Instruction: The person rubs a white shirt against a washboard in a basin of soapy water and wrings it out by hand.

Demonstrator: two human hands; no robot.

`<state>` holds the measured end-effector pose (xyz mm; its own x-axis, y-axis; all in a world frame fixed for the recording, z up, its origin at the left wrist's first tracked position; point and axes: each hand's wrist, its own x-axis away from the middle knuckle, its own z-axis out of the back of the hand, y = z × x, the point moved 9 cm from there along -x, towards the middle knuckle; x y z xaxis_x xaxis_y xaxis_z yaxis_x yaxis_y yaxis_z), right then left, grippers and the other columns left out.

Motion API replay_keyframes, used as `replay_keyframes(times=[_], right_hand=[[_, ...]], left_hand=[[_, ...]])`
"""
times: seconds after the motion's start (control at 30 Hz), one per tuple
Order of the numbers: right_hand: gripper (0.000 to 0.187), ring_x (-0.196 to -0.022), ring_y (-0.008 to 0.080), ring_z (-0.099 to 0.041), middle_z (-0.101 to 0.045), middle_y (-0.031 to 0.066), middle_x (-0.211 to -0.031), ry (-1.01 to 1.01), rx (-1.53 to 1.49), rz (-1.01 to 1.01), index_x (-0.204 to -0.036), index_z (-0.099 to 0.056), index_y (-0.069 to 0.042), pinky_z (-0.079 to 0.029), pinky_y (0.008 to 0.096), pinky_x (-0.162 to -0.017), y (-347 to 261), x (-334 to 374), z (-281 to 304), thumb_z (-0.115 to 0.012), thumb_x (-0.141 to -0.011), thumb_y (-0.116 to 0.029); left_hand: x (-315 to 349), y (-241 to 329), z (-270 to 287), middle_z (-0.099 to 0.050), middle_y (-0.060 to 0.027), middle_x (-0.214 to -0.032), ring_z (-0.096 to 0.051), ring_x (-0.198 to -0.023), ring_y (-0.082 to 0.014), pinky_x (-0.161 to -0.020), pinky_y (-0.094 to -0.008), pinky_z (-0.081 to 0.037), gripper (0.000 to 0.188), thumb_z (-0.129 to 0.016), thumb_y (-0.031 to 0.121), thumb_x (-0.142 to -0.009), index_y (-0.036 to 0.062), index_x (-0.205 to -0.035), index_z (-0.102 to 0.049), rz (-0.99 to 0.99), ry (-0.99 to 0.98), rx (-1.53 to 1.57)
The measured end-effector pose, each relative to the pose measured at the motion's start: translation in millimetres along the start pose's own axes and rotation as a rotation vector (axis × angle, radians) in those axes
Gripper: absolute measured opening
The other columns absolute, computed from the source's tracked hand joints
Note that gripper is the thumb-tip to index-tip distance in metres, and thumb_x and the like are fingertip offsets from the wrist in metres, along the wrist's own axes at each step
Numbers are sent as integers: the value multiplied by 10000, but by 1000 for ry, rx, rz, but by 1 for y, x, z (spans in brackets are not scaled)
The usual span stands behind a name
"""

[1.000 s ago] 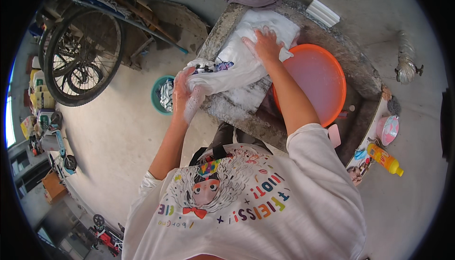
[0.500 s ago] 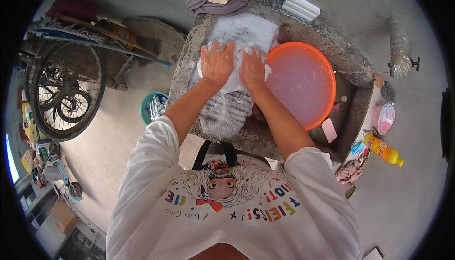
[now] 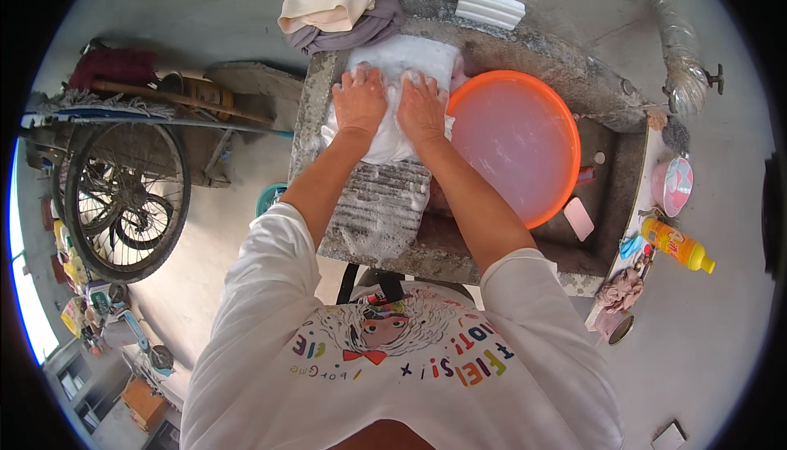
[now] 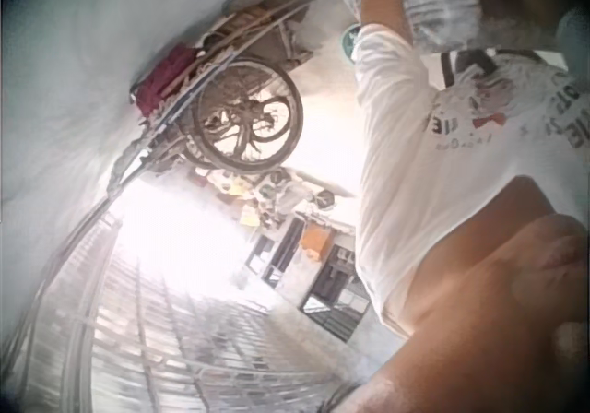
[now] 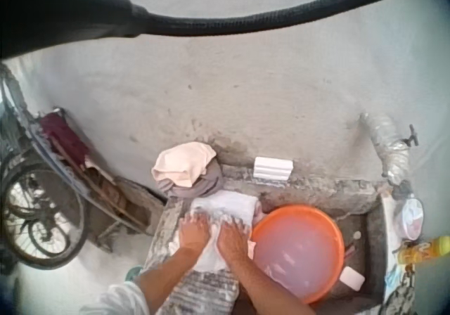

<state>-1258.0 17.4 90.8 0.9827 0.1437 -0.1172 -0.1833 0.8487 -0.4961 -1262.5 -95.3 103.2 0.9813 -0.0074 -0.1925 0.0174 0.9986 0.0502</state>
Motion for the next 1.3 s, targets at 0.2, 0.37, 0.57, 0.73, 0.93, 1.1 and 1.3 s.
replay_keyframes(times=[0.2,0.37,0.57,0.73,0.93,1.1,1.3], right_hand=[[281,-1222,366,-456,-563,140,-1247,6,-258,172,-1061,-662,-91,-363,584,-995,-15,102,25,-594,-857,-271],[248,-1167,376,-506,-593,181,-1164,112,-319,539,-944,-667,-30,-387,524,-1013,-55,135,53,-600,-844,-248],[206,-1145,358,-508,-564,154,-1198,238,29,-24,-1081,-617,-110,-426,495,-922,56,26,25,-545,-905,-189],[265,-963,367,-601,-615,184,-1132,204,-240,-810,-1094,-616,-53,-515,437,-782,285,149,19,-570,-938,-262],[289,-841,258,-643,-674,130,-1032,-377,-1725,-665,-1032,-665,-13,-556,364,-759,56,81,-3,-623,-930,-280],[307,-1089,370,-565,-625,163,-1120,231,-295,80,-1122,-642,-96,-444,496,-892,7,54,61,-671,-850,-236],[319,-1203,363,-479,-551,118,-1272,150,-261,372,-1123,-578,-114,-381,511,-960,-58,139,72,-643,-838,-241]], left_hand=[[91,8,45,-625,-64,-1177,-548,-1105,-289,-882,-490,-457,292,-529,286,-908,163,-1153,-629,-264,-101,297],[142,-4,39,-656,-114,-1063,-579,-1092,-298,-1018,-509,-377,335,-589,289,-858,113,-1141,-624,-360,-4,257],[30,1,-14,-684,3,-1073,-587,-1062,-246,-874,-506,-377,255,-483,228,-903,158,-1091,-641,96,-154,-15],[13,31,-8,-682,3,-1071,-576,-1084,-228,-898,-515,-366,255,-487,259,-911,174,-1077,-660,53,-173,75],[31,-4,-8,-679,-12,-1078,-560,-1104,-267,-896,-544,-369,285,-472,328,-927,204,-1073,-683,132,-159,69],[39,20,10,-648,-37,-1146,-516,-1127,-356,-889,-583,-370,281,-475,336,-933,205,-1080,-676,64,-267,146],[167,5,108,-588,-150,-1061,-516,-1013,-372,-879,-507,-405,211,-665,187,-779,61,-936,-601,-544,88,513]])
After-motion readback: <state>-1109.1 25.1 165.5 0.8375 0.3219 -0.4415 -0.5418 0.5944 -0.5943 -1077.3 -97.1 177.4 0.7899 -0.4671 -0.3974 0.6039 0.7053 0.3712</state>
